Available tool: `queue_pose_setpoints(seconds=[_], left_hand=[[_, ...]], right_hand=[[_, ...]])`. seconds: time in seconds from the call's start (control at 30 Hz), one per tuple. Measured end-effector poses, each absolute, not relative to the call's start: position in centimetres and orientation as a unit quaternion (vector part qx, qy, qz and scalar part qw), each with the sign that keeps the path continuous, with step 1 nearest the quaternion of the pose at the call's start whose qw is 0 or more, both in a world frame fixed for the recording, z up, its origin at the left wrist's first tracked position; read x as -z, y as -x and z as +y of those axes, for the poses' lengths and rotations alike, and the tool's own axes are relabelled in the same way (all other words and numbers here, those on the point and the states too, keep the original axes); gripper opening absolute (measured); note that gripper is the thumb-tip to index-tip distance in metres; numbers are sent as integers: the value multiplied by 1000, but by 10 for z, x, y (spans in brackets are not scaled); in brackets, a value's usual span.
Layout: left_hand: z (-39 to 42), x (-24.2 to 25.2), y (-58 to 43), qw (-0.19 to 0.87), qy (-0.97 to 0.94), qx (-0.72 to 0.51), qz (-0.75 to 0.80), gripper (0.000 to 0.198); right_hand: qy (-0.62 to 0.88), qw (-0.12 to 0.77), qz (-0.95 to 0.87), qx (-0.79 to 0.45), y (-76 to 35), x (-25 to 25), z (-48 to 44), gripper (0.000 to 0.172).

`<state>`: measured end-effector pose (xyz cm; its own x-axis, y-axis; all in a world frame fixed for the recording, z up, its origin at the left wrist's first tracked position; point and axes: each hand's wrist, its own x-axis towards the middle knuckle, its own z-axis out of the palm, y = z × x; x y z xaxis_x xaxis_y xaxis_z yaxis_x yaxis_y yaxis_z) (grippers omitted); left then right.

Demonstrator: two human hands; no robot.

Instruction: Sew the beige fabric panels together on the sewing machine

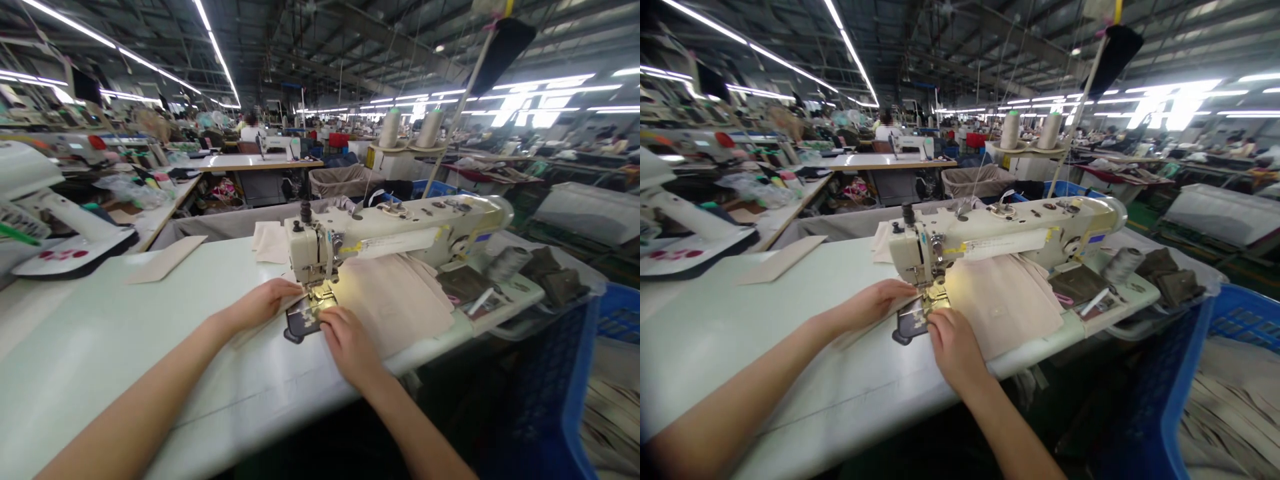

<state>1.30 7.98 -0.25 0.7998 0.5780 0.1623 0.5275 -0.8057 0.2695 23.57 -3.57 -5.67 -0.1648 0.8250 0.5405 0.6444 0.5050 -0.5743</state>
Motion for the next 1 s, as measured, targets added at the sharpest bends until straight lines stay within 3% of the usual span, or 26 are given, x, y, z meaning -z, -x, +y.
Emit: queue_pose_setpoints(seconds=[0.1, 0.23, 0.47, 0.67, 0.77, 0.93, 1.0], left_hand=[[68, 3, -6, 20, -917, -71, 392, 36], [31, 2, -7, -93, -794, 31, 600, 42], [0, 1, -9, -107, -745, 68, 654, 40], [-10, -5, -14, -90, -735, 63, 670, 40], [-13, -2, -20, -97, -784, 20, 613, 32], [-1, 17, -36, -54, -935, -93, 339, 34], [6, 24, -40, -31, -938, -111, 326, 33]], right_hand=[[498, 462, -725, -113, -242, 57, -40, 28], [498, 459, -726, -116, -247, 59, -50, 34], [480, 399, -776, -95, -245, 55, -56, 42], [493, 291, -816, -84, -241, 52, -56, 31], [489, 276, -823, -81, -242, 49, -59, 29], [470, 278, -835, -71, -243, 47, -57, 28], [470, 273, -837, -64, -243, 47, -52, 29]])
